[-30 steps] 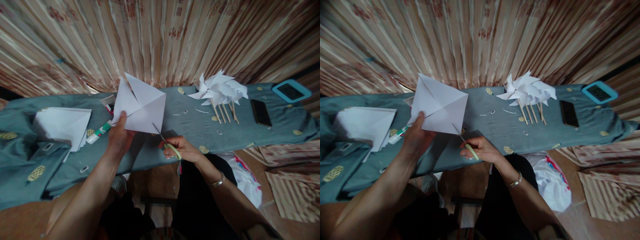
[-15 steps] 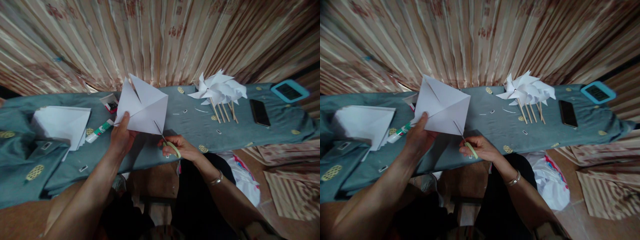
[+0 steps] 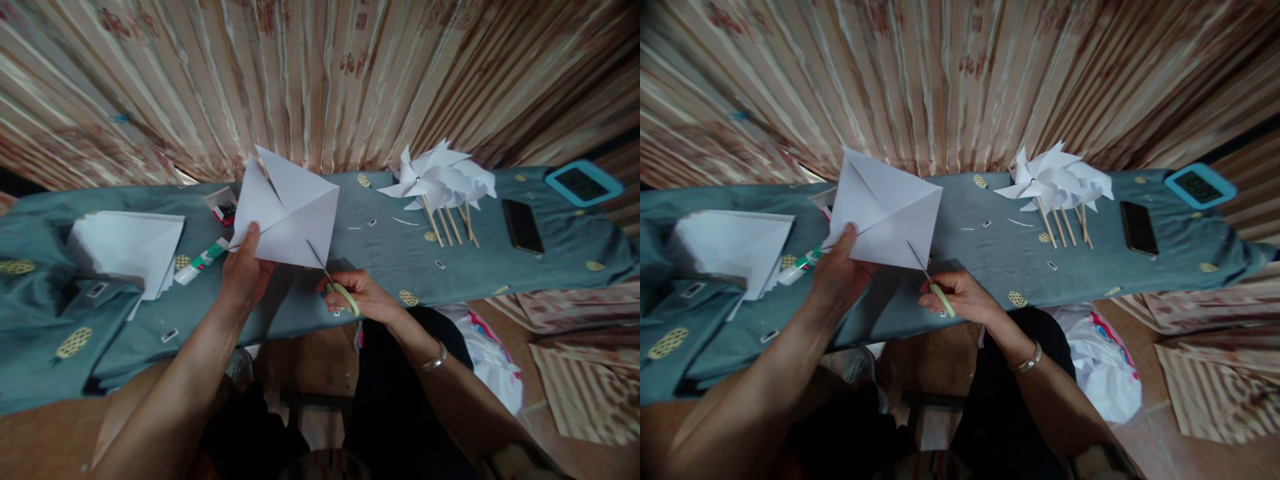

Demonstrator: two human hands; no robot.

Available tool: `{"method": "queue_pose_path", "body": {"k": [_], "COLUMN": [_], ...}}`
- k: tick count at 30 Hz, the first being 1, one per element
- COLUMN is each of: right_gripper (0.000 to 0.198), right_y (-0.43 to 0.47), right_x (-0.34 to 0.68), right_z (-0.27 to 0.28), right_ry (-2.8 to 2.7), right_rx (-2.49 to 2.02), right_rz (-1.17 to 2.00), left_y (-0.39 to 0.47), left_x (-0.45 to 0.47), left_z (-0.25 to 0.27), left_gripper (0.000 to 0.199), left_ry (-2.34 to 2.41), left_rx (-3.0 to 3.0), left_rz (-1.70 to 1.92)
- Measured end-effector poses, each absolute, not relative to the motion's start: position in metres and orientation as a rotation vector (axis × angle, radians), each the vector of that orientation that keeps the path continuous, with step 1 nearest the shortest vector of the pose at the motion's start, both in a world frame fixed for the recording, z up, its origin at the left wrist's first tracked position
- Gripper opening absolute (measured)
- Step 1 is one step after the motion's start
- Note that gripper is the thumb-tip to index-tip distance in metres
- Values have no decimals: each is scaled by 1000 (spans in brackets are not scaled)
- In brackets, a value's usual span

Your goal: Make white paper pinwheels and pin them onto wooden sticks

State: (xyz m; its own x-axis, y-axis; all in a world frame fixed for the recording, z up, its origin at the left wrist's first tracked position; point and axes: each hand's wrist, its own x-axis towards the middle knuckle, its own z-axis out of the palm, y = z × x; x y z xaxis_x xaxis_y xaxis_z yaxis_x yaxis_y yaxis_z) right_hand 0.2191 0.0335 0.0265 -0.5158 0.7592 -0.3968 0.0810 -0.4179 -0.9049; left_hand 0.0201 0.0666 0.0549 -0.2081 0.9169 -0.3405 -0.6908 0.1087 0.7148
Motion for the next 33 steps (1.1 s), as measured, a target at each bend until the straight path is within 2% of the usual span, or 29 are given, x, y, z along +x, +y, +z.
{"method": "queue_pose_path", "body": {"k": [8, 16, 33], "right_gripper": [53, 52, 52], "right_y": [33, 33, 35], "right_x": [219, 220, 221], "right_z": [25, 24, 25], "right_ry": [-1306, -1337, -1300], "right_rx": [-1227, -1214, -1182], "right_rz": [1967, 1957, 1955], "left_y": [66, 67, 57], "left_x": [19, 20, 29], "left_z": [52, 51, 50], "left_gripper": [15, 24, 16], "left_ry": [1000, 985, 1025], "left_rx": [326, 335, 387], "left_rz": [1509, 1493, 1418]}}
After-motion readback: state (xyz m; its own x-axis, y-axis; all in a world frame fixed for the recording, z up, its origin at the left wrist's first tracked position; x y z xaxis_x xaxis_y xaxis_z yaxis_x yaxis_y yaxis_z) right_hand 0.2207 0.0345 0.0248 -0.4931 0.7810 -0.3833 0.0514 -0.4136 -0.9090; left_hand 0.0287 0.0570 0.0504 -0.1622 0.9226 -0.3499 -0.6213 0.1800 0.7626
